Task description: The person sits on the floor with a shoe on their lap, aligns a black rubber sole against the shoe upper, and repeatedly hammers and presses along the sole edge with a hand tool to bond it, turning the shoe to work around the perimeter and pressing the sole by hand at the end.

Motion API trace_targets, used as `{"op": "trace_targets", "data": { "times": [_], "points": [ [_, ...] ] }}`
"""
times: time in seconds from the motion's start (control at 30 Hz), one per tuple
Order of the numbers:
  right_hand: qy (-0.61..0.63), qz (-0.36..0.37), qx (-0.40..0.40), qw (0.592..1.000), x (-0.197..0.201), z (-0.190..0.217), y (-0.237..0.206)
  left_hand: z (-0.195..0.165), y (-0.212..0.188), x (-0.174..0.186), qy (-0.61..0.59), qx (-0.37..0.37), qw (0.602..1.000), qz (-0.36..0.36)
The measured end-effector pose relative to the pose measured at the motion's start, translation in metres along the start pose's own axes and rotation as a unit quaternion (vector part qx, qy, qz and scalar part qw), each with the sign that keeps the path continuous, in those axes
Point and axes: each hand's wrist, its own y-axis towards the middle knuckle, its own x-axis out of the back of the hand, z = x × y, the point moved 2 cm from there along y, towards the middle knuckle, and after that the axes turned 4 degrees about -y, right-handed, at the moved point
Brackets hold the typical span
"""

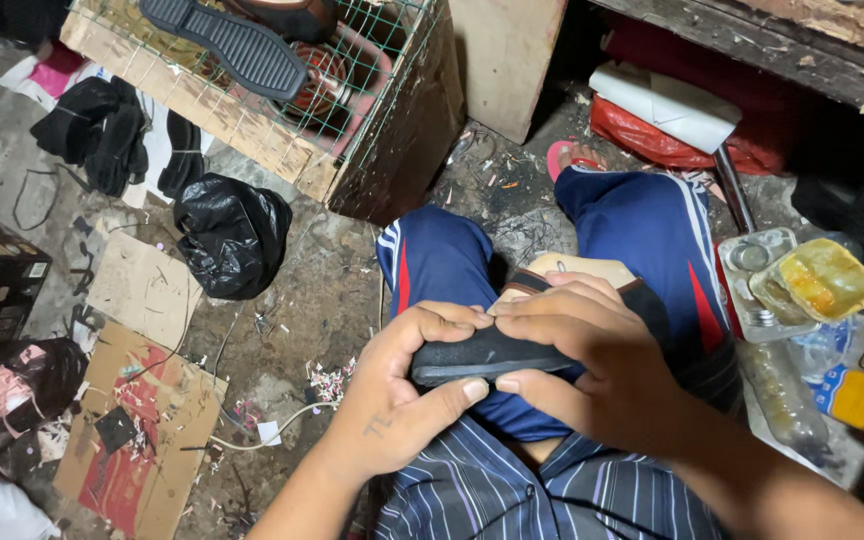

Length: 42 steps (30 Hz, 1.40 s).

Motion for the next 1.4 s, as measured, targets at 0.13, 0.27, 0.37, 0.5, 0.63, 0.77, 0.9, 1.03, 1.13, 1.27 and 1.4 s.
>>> {"op": "trace_targets", "data": {
  "times": [0.13, 0.27, 0.37, 0.5, 0.63, 0.77, 0.9, 1.03, 1.13, 1.27, 1.4],
  "points": [
    [-0.028, 0.015, -0.006, 0.999, -0.003, 0.0, -0.001, 0.002, -0.002, -0.001, -0.02, -0.005, 1.0, 0.004],
    [-0.026, 0.038, -0.02, 0.999, 0.006, 0.001, 0.006, -0.007, -0.005, -0.003, -0.107, -0.017, 0.994, -0.007],
    [0.051, -0.016, -0.097, 0.994, 0.015, 0.0, 0.012, -0.019, 0.005, -0.015, -0.242, -0.089, 0.966, -0.035],
    [0.495, -0.255, -0.146, 0.818, 0.007, -0.011, 0.004, -0.023, 0.032, -0.039, -0.023, -0.059, 0.998, 0.011],
    [0.526, -0.247, -0.203, 0.788, -0.002, -0.034, -0.02, -0.017, 0.059, -0.022, 0.16, -0.059, 0.983, 0.063],
    [0.321, -0.181, -0.164, 0.915, 0.023, -0.061, -0.039, 0.0, 0.085, -0.009, 0.285, -0.066, 0.943, 0.155],
    [-0.037, -0.063, -0.117, 0.99, 0.045, -0.074, -0.044, 0.017, 0.105, -0.013, 0.341, -0.022, 0.918, 0.2],
    [-0.022, -0.072, -0.151, 0.986, 0.05, -0.077, -0.043, 0.023, 0.109, -0.014, 0.354, -0.014, 0.913, 0.205],
    [-0.025, -0.068, -0.147, 0.987, 0.049, -0.076, -0.042, 0.025, 0.108, -0.017, 0.38, -0.012, 0.904, 0.194],
    [-0.03, -0.075, -0.138, 0.987, 0.051, -0.076, -0.04, 0.025, 0.108, -0.031, 0.365, -0.084, 0.915, 0.152],
    [-0.024, -0.101, -0.156, 0.982, 0.053, -0.077, -0.04, 0.026, 0.112, -0.045, 0.33, -0.086, 0.933, 0.113]
  ]
}}
